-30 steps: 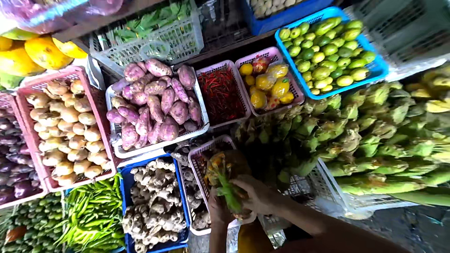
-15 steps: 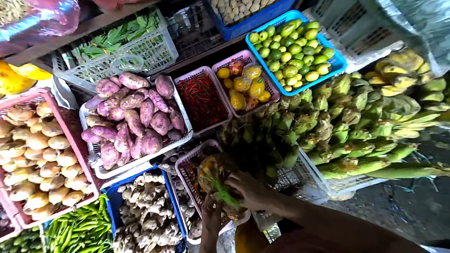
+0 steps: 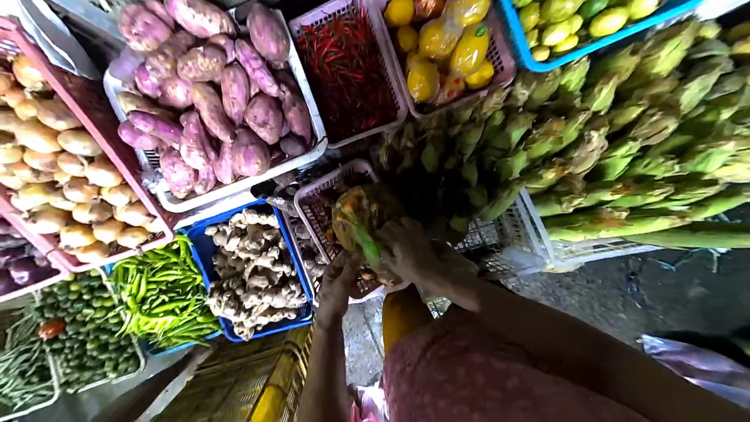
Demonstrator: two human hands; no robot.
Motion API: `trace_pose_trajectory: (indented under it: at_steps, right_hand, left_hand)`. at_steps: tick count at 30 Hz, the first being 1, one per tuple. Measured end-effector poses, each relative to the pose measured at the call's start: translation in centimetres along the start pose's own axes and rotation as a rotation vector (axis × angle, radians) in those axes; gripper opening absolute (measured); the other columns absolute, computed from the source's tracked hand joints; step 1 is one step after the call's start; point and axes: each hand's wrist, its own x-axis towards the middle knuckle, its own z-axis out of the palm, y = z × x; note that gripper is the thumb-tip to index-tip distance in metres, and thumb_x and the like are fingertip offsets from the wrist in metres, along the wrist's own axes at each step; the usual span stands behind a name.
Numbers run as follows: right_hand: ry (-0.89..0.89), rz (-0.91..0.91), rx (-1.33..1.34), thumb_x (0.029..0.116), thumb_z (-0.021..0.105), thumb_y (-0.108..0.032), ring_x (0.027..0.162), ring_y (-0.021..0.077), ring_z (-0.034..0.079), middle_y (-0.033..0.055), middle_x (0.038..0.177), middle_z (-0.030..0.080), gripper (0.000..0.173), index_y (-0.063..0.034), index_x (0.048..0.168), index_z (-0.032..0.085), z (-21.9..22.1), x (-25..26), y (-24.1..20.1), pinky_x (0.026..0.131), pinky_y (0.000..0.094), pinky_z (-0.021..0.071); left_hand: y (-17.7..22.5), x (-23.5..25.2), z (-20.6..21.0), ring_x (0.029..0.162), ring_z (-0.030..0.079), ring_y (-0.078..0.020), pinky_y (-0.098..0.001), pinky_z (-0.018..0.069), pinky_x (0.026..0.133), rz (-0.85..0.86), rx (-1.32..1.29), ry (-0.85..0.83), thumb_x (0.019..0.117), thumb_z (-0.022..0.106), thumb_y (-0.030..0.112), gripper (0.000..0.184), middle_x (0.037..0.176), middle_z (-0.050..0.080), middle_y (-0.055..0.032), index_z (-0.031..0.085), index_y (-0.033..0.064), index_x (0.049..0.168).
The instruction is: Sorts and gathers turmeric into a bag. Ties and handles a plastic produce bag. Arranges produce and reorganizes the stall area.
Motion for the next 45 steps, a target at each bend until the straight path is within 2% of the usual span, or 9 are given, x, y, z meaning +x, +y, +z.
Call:
trace_pose_trajectory:
  at_steps: [11,15,18,21,25,28,31,38,45]
  right_hand:
    - [-0.012,-0.214,0.214,0.0961,0.063,-0.018,0.129,0.0408,0.056,0.0251,0.136,0.060,0.044,0.0011,0.136,0.062,1.5,-1.4,0.5,0.111,0.0556,0.0419]
    - [-0.121,-0.267,0.208,0.0958,0.063,-0.020,0.124,0.0363,0.060,0.0242,0.134,0.061,0.048,0.0021,0.138,0.059,0.6,-0.4,0.4,0.108,0.0505,0.0457]
    - [-0.029,-0.314,0.180,0.0919,0.073,-0.031,0.112,0.0283,0.066,0.0153,0.121,0.070,0.041,-0.0058,0.124,0.072,-3.3,1.6,0.0,0.098,0.0482,0.0542]
    - [0.125,-0.415,0.057,0.0804,0.081,-0.046,0.130,0.0403,0.054,0.0196,0.140,0.059,0.071,-0.0061,0.137,0.063,-6.1,7.8,1.9,0.108,0.0609,0.0428]
    - [-0.294,-0.334,0.130,0.0726,0.093,-0.035,0.142,0.0330,0.045,0.0176,0.154,0.047,0.097,-0.0105,0.154,0.045,-5.5,14.3,3.3,0.118,0.0514,0.0364]
    - [-0.476,-0.235,0.211,0.0767,0.091,-0.026,0.135,0.0299,0.053,0.0161,0.150,0.053,0.091,-0.0149,0.154,0.044,-4.7,16.4,3.9,0.113,0.0504,0.0436]
    - [-0.454,-0.186,0.262,0.0801,0.086,-0.020,0.122,0.0291,0.062,0.0193,0.137,0.062,0.081,-0.0105,0.150,0.046,-4.3,16.9,4.4,0.105,0.0484,0.0498]
    - [-0.280,0.055,0.404,0.0952,0.068,-0.007,0.114,0.0206,0.063,0.0205,0.129,0.062,0.049,0.0008,0.141,0.052,-4.2,15.8,3.4,0.100,0.0379,0.0520]
    - [-0.202,0.001,0.537,0.0936,0.064,-0.016,0.098,0.0045,0.063,0.0077,0.114,0.065,0.045,0.0004,0.135,0.054,-4.0,13.9,3.5,0.089,0.0251,0.0552]
  left_hand:
    - [6.5,8.1,-3.4,0.062,0.058,-0.0007,-0.0209,0.0530,0.062,0.160,0.058,0.293,0.0978,0.061,0.005,0.018,0.070,0.062,0.0089,0.061,0.0140,0.082]
    - [6.3,13.3,-3.0,0.055,0.053,-0.0012,-0.0202,0.0501,0.057,0.161,0.058,0.424,0.1005,0.060,0.009,0.013,0.067,0.057,0.0055,0.060,0.0050,0.088]
    - [5.4,13.8,-2.6,0.075,0.062,-0.0041,-0.0254,0.0546,0.073,0.251,0.185,0.232,0.1052,0.055,0.017,0.025,0.091,0.067,-0.0034,0.063,-0.0022,0.119]
    - [3.2,9.1,-1.9,0.108,0.065,-0.0148,-0.0362,0.0552,0.093,0.290,0.300,0.200,0.1052,0.054,0.020,0.060,0.130,0.064,-0.0143,0.029,0.0095,0.159]
    - [-4.6,1.9,1.6,0.127,0.056,-0.0257,-0.0364,0.0510,0.103,0.307,0.213,0.466,0.0899,0.067,0.027,0.080,0.141,0.050,-0.0314,0.031,-0.0153,0.148]
    - [-9.0,-1.0,5.5,0.146,0.038,-0.0367,-0.0453,0.0379,0.118,0.219,0.326,0.358,0.0672,0.090,0.043,0.124,0.158,0.030,-0.0355,0.023,-0.0137,0.154]
    - [-11.1,0.1,7.1,0.146,0.033,-0.0517,-0.0659,0.0341,0.115,0.210,0.553,0.432,0.0483,0.095,0.056,0.149,0.158,0.026,-0.0399,0.018,-0.0121,0.157]
    - [-10.5,0.9,5.9,0.139,0.046,-0.0417,-0.0540,0.0402,0.114,0.234,0.440,0.440,0.0583,0.091,0.049,0.135,0.151,0.041,-0.0352,0.021,-0.0108,0.156]
    - [-9.1,0.8,5.4,0.127,0.059,-0.0243,-0.0360,0.0505,0.106,0.222,0.112,0.451,0.0660,0.080,0.012,0.108,0.143,0.052,-0.0301,0.022,-0.0114,0.155]
